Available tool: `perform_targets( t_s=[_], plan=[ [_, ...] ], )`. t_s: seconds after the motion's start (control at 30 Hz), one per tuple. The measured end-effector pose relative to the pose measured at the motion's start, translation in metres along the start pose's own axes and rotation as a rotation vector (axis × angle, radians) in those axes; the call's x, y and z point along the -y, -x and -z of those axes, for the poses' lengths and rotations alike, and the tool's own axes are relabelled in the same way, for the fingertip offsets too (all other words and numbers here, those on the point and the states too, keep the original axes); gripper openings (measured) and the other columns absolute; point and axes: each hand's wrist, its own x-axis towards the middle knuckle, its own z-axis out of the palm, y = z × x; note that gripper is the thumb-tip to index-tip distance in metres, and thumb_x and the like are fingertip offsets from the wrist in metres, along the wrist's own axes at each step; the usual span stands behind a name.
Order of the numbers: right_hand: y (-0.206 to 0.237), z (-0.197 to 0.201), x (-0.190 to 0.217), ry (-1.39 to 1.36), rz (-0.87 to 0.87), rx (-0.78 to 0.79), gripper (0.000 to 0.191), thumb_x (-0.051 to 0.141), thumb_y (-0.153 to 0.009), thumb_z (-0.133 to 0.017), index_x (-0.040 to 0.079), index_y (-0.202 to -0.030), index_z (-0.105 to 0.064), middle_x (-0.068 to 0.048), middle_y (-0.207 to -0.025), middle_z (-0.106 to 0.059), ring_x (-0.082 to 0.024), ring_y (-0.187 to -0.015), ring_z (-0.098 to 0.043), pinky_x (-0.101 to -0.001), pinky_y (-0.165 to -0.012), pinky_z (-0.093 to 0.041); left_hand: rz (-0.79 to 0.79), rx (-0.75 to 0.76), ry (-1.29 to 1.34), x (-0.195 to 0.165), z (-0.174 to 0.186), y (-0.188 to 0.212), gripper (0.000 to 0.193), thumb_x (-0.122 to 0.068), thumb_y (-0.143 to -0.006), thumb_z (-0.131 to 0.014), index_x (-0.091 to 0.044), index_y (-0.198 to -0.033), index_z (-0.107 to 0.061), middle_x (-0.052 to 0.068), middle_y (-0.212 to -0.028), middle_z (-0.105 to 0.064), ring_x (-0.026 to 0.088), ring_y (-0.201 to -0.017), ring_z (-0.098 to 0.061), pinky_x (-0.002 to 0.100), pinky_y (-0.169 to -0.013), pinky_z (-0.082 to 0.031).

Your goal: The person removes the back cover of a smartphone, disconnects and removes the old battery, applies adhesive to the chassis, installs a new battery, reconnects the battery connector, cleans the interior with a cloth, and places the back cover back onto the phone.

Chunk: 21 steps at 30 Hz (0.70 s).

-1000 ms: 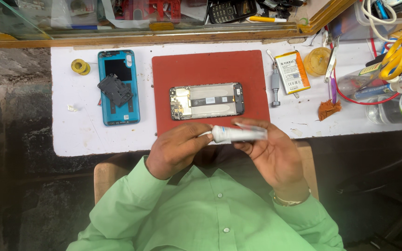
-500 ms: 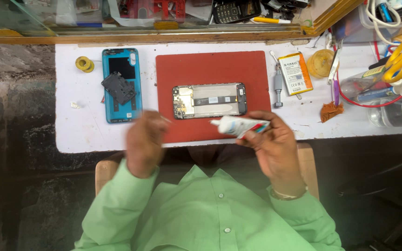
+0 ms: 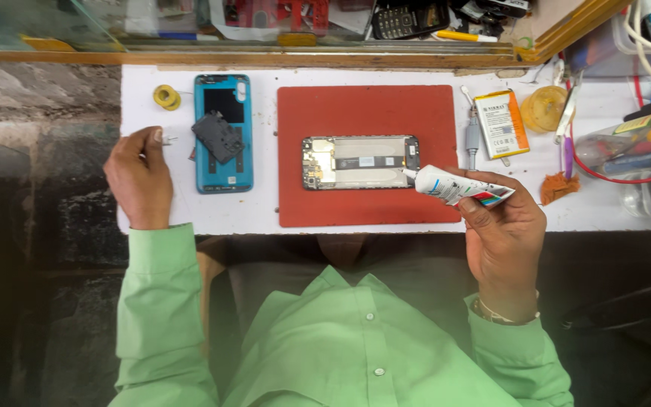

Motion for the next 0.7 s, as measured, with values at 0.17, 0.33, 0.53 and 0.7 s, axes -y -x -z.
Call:
perform_targets(
  t_s=[0.17,0.33,0.53,0.7],
  plan=[
    [-0.001,0.002,0.0,0.102,0.044,-0.025,0.033,-0.011,-0.097,-0.07,-0.009,-0.129,-0.063,-0.015,-0.116,-0.071,-0.018,-0.108,-0.069,-0.0349,-0.104,-0.056,0.085,-0.08,0.007,-0.029,0.012,0.002,0.014,-0.006,-0.109,-0.069,-0.001,-0.122,-0.074,0.014,-0.103,-0.066,0.023,-0.08,-0.061,0.035,-0.065,-0.049],
    [-0.006,0.005,0.007,0.226,0.063,-0.033,0.03,-0.009,-0.098,-0.073,-0.008,-0.127,-0.065,-0.011,-0.11,-0.072,-0.014,-0.102,-0.069,-0.0298,-0.101,-0.055,-0.149,0.002,0.237,-0.113,0.016,0.048,0.025,0.004,-0.09,-0.073,0.0,-0.114,-0.069,0.01,-0.117,-0.068,0.025,-0.1,-0.064,0.037,-0.079,-0.05],
    [-0.016,-0.001,0.008,0.237,0.08,-0.01,0.03,-0.009,-0.098,-0.075,-0.006,-0.127,-0.066,-0.008,-0.106,-0.071,-0.011,-0.098,-0.068,-0.0277,-0.099,-0.056,-0.302,0.473,0.248,-0.191,-0.032,0.056,0.05,-0.028,-0.083,-0.085,-0.007,-0.127,-0.071,0.017,-0.136,-0.052,0.038,-0.121,-0.05,0.051,-0.1,-0.043],
    [-0.027,-0.003,0.005,0.274,0.055,0.013,0.032,-0.009,-0.094,-0.076,-0.005,-0.125,-0.066,-0.007,-0.108,-0.072,-0.011,-0.098,-0.068,-0.0273,-0.095,-0.058,-0.414,0.437,0.153,-0.202,-0.06,0.045,0.044,-0.029,-0.079,-0.085,-0.008,-0.115,-0.073,0.023,-0.158,-0.032,0.049,-0.137,-0.036,0.06,-0.115,-0.028]
  ],
)
